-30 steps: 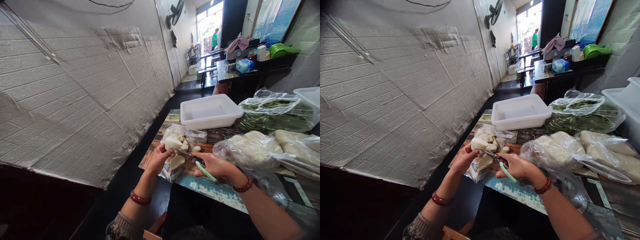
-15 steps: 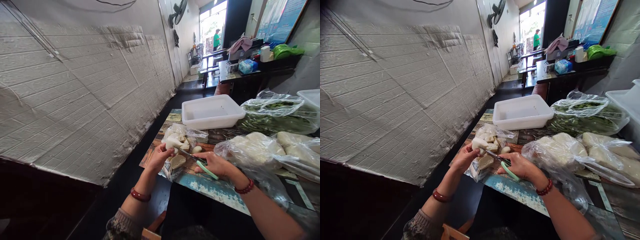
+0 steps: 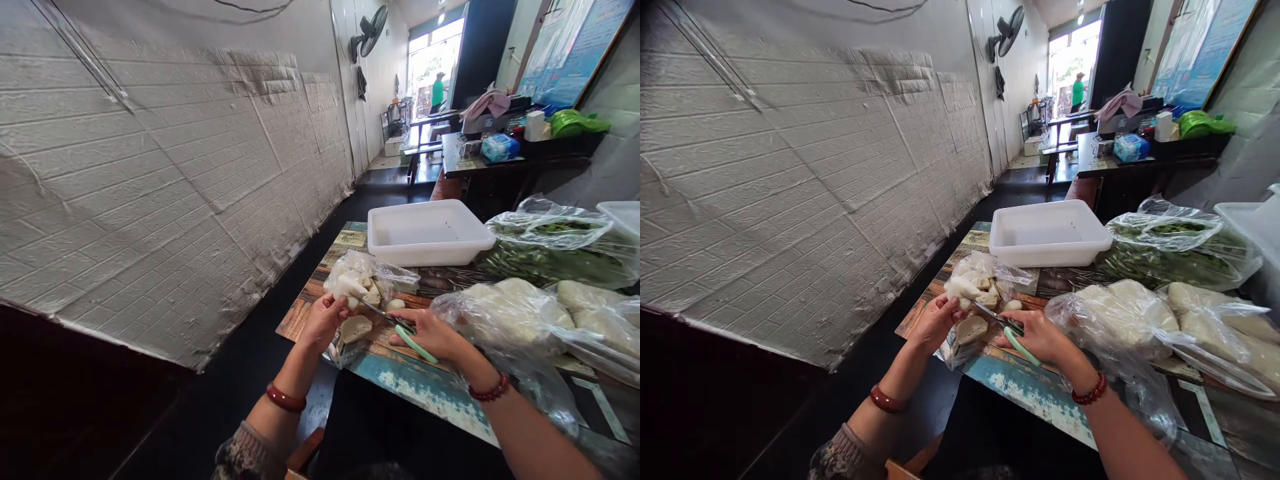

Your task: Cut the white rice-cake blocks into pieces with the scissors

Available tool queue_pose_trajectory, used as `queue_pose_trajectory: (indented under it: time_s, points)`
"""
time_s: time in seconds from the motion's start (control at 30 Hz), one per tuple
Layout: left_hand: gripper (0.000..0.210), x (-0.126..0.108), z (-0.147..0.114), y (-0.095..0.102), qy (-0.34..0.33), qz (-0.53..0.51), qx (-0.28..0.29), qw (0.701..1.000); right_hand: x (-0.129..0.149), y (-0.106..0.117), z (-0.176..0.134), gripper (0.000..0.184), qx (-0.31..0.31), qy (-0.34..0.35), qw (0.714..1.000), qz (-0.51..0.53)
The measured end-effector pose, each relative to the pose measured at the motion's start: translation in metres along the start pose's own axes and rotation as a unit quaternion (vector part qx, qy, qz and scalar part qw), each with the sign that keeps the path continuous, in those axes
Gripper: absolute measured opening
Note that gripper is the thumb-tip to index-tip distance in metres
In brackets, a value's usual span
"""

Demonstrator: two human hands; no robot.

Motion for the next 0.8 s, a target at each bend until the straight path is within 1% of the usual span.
queue_pose_trajectory:
  time_s: [0.07,0.2,0.27,0.33,0.47,0.6,0.8]
  points:
    - [0.041,0.0,0.002,0.001,-0.002,0.005,-0.003,1.0,0.001,0.0,-0.001,0.06,0.0,-0.006,1.0,-0.012]
    - [0.043,-0.001,0.003,-0.001,-0.012,0.007,0.003,1.0,0.003,-0.002,-0.002,0.068,0.045,-0.019,0.998,-0.036]
    - [0.041,-0.002,0.002,-0.004,-0.021,0.005,-0.005,1.0,0.003,-0.001,-0.002,0.07,0.05,-0.022,0.998,-0.039]
    - [0.041,-0.003,0.002,-0.008,-0.026,0.001,-0.011,1.0,0.004,0.0,-0.003,0.069,0.047,-0.018,0.998,-0.028]
    - [0.044,-0.007,0.002,-0.012,-0.031,-0.018,-0.006,0.999,0.005,0.004,-0.005,0.067,0.054,-0.003,0.998,0.009]
    - [0.041,-0.011,0.002,-0.008,-0.048,-0.015,-0.015,0.999,0.006,0.003,-0.006,0.067,0.062,-0.001,0.998,0.015]
    - [0.044,-0.01,0.0,-0.006,-0.032,0.015,0.001,0.999,0.004,0.001,-0.004,0.068,0.053,-0.001,0.998,0.02]
Point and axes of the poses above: each hand's wrist, its own z-axis towards the middle knuckle, its own y-axis out of the back of the hand, x = y × z, the point moved 1 cm from there along z, towards the middle knuckle, and after that the axes turned 1 degree about -x, right-handed, at the moved point
